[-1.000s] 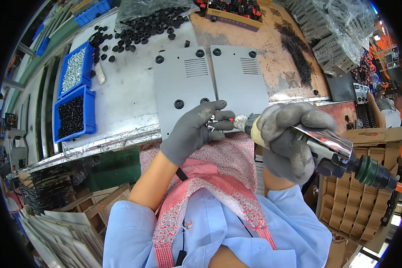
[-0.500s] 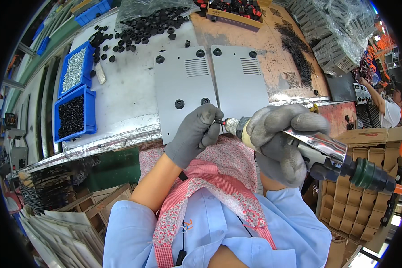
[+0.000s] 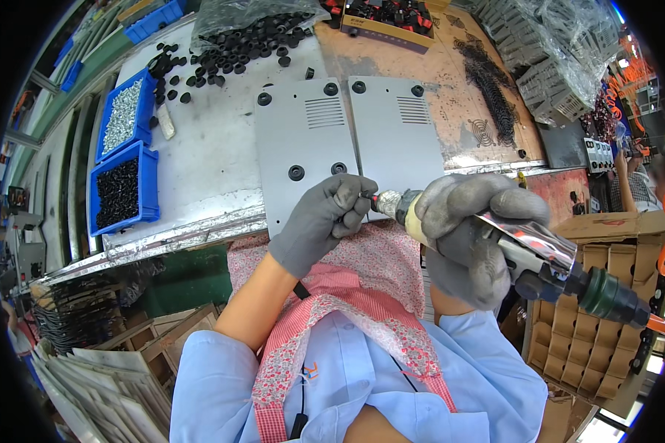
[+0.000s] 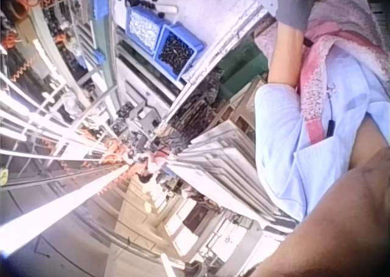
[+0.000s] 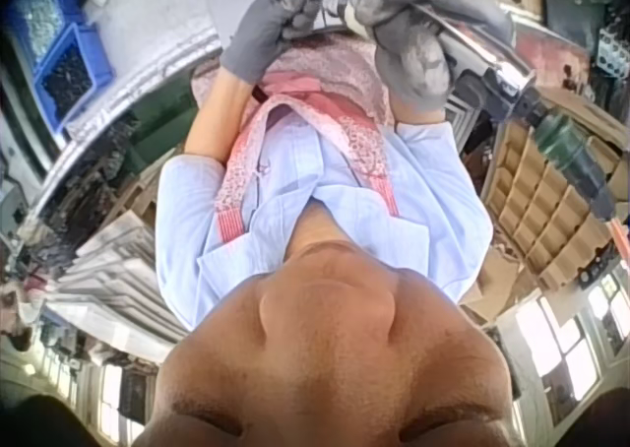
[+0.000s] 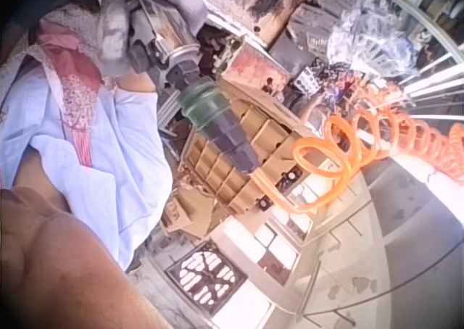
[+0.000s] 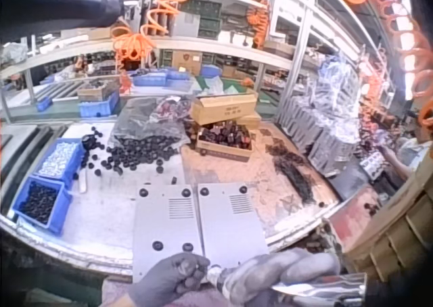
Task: Assembling metal power supply cases using a power screwdriver on a production line.
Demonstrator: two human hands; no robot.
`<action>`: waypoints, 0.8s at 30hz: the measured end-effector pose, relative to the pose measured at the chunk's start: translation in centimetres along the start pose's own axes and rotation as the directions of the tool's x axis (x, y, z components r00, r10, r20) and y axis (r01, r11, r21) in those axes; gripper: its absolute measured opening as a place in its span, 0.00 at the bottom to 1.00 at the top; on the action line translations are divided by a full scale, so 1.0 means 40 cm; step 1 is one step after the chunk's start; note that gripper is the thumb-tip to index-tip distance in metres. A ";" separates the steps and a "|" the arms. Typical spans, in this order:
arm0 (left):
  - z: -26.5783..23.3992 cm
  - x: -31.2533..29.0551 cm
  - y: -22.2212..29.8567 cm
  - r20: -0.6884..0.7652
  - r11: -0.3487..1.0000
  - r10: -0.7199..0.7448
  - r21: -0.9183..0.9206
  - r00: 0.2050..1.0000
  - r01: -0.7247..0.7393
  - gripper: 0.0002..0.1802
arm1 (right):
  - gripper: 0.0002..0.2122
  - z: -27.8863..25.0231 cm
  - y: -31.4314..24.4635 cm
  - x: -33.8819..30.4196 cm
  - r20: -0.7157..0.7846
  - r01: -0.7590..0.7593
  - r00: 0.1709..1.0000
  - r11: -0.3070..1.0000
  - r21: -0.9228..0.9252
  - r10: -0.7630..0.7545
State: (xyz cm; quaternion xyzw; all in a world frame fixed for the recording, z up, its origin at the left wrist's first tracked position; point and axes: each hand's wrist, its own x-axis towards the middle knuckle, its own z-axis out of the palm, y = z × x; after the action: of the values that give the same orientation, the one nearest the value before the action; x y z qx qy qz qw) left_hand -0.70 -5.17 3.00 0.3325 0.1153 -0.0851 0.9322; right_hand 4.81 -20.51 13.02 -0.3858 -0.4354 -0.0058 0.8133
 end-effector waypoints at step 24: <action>-0.045 0.049 0.007 0.165 -0.308 0.659 0.949 0.734 0.064 0.20 | 0.20 -0.032 0.011 0.038 0.038 0.195 0.981 0.974 -0.117 -0.192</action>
State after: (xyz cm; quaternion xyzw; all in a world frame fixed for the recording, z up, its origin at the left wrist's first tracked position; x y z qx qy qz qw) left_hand 0.97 -3.96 1.28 0.9395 0.1271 0.2035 0.2446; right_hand 6.81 -20.50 13.40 -0.3898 -0.4808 -0.1061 0.7783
